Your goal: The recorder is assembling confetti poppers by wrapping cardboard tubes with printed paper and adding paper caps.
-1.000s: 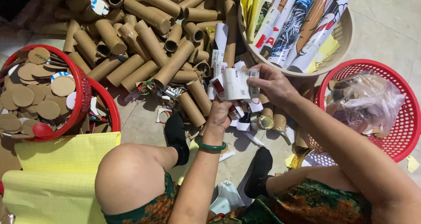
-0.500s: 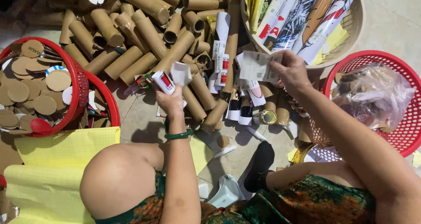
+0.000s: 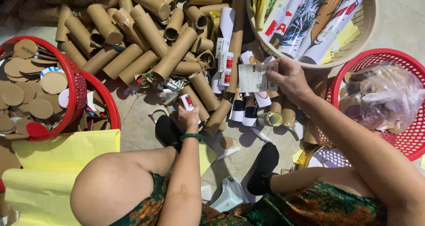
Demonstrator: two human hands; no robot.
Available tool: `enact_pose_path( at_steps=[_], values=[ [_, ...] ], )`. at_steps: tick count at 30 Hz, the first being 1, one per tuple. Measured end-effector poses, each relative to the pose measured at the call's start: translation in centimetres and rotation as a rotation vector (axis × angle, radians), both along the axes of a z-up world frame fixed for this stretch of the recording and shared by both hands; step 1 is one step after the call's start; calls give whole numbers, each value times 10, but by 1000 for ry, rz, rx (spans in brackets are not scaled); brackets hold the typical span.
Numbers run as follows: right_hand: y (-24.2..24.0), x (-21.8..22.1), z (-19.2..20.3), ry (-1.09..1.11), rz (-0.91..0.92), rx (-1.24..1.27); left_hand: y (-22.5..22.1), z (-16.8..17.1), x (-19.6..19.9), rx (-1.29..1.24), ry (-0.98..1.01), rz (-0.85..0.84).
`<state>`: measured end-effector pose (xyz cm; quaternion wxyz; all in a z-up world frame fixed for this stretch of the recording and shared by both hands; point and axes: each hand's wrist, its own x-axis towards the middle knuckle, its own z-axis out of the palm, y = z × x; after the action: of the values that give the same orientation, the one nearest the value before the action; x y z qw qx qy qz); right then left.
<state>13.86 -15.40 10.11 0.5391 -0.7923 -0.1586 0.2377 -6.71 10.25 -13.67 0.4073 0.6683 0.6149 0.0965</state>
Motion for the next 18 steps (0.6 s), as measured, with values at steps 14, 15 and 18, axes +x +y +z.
enact_pose_path(
  at_steps=[14, 15, 18],
  values=[
    [-32, -26, 112, -77, -11, 208, -22, 107, 80, -464, -741, 137],
    [-33, -27, 123, -133, -10, 210, -28, 144, 86, -580, -894, -42],
    [-26, -39, 150, -157, -30, 267, -31, 213, 97, -793, -1057, -343]
  ],
)
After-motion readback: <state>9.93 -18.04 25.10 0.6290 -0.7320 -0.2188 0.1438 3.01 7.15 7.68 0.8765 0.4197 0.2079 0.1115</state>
